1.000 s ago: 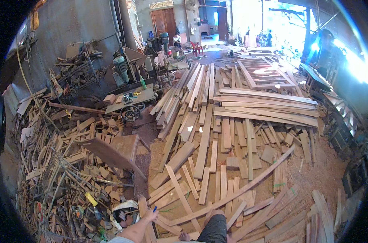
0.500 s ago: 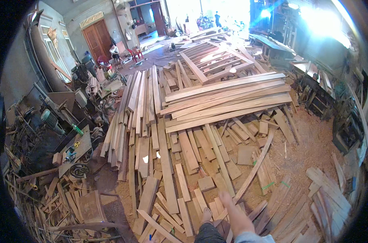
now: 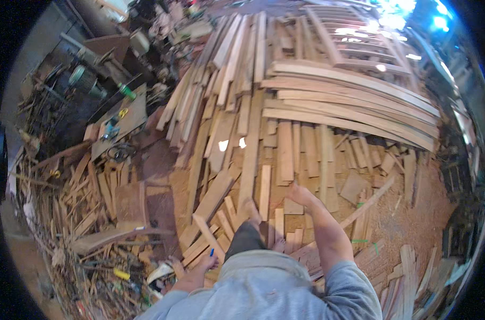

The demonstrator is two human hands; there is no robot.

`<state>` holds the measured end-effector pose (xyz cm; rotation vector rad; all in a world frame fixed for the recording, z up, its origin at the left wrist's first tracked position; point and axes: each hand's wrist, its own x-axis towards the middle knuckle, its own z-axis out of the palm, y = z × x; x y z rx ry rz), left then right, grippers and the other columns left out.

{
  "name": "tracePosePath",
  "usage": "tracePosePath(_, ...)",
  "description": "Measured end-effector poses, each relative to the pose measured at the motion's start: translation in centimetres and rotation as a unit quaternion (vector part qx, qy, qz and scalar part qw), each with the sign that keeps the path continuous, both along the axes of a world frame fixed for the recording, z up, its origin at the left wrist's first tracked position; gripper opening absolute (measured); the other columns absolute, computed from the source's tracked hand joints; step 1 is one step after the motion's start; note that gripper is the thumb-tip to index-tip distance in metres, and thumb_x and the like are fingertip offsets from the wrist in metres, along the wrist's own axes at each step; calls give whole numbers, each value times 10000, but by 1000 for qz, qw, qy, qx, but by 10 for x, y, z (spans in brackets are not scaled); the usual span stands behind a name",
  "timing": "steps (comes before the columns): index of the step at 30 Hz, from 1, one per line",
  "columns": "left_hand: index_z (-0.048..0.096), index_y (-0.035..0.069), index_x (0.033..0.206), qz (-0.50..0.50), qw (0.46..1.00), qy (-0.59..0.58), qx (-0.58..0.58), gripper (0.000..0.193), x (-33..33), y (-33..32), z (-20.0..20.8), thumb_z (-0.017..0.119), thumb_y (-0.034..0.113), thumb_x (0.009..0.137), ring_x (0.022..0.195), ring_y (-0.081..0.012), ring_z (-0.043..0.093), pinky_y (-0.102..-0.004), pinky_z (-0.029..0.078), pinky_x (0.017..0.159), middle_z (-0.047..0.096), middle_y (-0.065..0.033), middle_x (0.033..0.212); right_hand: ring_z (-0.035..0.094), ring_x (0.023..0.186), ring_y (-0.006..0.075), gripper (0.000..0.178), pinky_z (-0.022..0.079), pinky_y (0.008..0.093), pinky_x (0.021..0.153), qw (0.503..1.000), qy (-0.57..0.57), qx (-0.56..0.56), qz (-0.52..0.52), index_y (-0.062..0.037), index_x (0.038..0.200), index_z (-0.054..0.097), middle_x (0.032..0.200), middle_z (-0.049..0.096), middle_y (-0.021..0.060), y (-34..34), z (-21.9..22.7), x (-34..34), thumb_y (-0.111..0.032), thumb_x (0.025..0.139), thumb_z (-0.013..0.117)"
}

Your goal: The person marks a wooden plank with a try square and pen, then sands the plank with an angle grinder. The person measures the plank with a tape measure and marks it again. The person walks through the workshop.

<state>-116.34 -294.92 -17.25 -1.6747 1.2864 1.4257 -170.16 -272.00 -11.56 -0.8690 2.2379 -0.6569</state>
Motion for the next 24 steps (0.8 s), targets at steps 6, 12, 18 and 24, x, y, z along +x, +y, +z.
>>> tracePosePath(6, 659, 25, 1046, 79, 995, 49, -30, 263, -56, -68, 15, 592, 273, 986, 638, -213, 692, -354, 538, 552, 695, -104, 806, 679, 694, 233, 408, 538, 397, 616, 958, -135, 243, -75, -28, 1019, 731, 786, 705, 110, 79, -73, 10, -421, 918, 695)
tracePosePath(12, 663, 35, 987, 61, 987, 140, -45, 297, -207, -213, 49, 584, 319, 1022, 585, -170, 635, -329, 511, 523, 682, -61, 792, 663, 655, 197, 294, 518, 370, 546, 846, -319, 77, -420, -58, 1044, 730, 827, 709, 80, 75, -88, -22, -311, 897, 753)
tracePosePath(18, 594, 94, 913, 26, 972, 213, -97, 237, -344, -341, -6, 556, 295, 1034, 514, -170, 604, -322, 441, 414, 618, -55, 680, 643, 1065, 345, 571, 501, 443, 907, 943, -167, 164, -237, 15, 1145, 716, 1121, 705, 242, -126, -56, -68, -496, 935, 569)
tracePosePath(24, 692, 41, 1156, -151, 948, 275, -47, 298, -571, -394, 63, 571, 284, 1034, 597, -138, 650, -285, 504, 499, 749, -89, 878, 570, 1308, 448, 829, 443, 479, 1113, 943, -180, 166, -228, 16, 1284, 674, 1341, 595, 363, -224, -193, -130, -703, 954, 428)
